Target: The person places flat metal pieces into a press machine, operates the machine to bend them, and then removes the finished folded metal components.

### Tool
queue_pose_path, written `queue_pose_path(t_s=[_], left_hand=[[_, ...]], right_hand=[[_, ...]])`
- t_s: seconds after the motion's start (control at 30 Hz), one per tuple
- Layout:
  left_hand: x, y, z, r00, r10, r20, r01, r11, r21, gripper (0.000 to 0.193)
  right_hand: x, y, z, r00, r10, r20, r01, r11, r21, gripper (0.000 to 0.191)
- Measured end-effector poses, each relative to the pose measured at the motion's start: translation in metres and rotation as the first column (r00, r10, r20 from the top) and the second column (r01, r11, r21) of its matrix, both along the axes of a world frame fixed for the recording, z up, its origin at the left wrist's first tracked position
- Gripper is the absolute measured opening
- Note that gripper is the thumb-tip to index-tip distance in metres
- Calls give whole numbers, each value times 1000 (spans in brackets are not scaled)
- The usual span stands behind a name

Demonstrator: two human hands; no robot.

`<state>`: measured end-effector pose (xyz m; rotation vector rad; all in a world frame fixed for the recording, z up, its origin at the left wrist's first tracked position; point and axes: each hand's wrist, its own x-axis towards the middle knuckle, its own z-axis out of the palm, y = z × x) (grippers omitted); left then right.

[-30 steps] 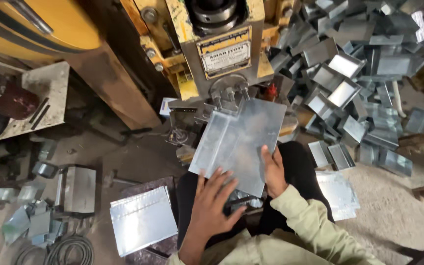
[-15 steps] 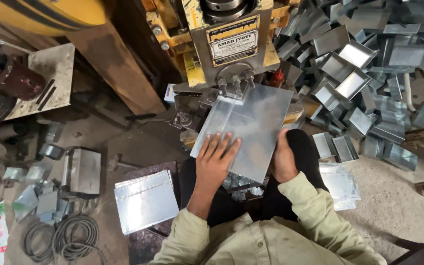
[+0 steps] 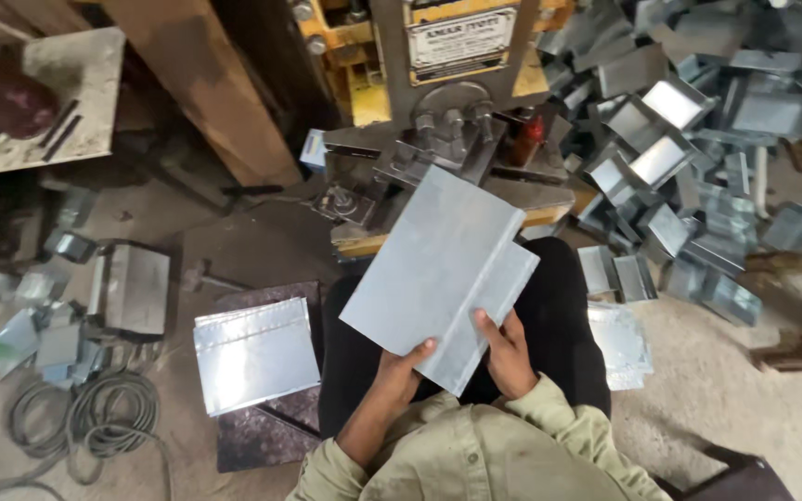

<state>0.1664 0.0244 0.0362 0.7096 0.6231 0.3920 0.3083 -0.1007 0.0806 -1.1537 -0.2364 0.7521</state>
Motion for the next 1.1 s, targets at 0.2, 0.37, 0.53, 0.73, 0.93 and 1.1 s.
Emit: queue_pose_path(t_s=[0.2,0.37,0.53,0.73,0.93,1.1], left_hand=[[75,19,31,999,42,21,-45,987,153,64],[107,14,32,964,250,86,-253,967,17,68],[106,16,22,965,262,20,-262,962,78,64],[93,10,49,969,229,91,-236,969,72,69],[-6,-15,149,490,-406,771,399,891,215,68],[-18,11,176,632,-552,545,305,823,480,84]], right_hand=[[61,52,27,977,-210,-26,210,978,0,46],[87,45,30,954,-163,-253,181,982,50,51],[100,15,33,977,-211,-28,212,977,3,50],[111,19,48,-108,85,991,617,787,0,62],[70,-22,59,91,5,996,422,906,-43,45],[10,-28,28,832,-180,525,287,949,-129,47]])
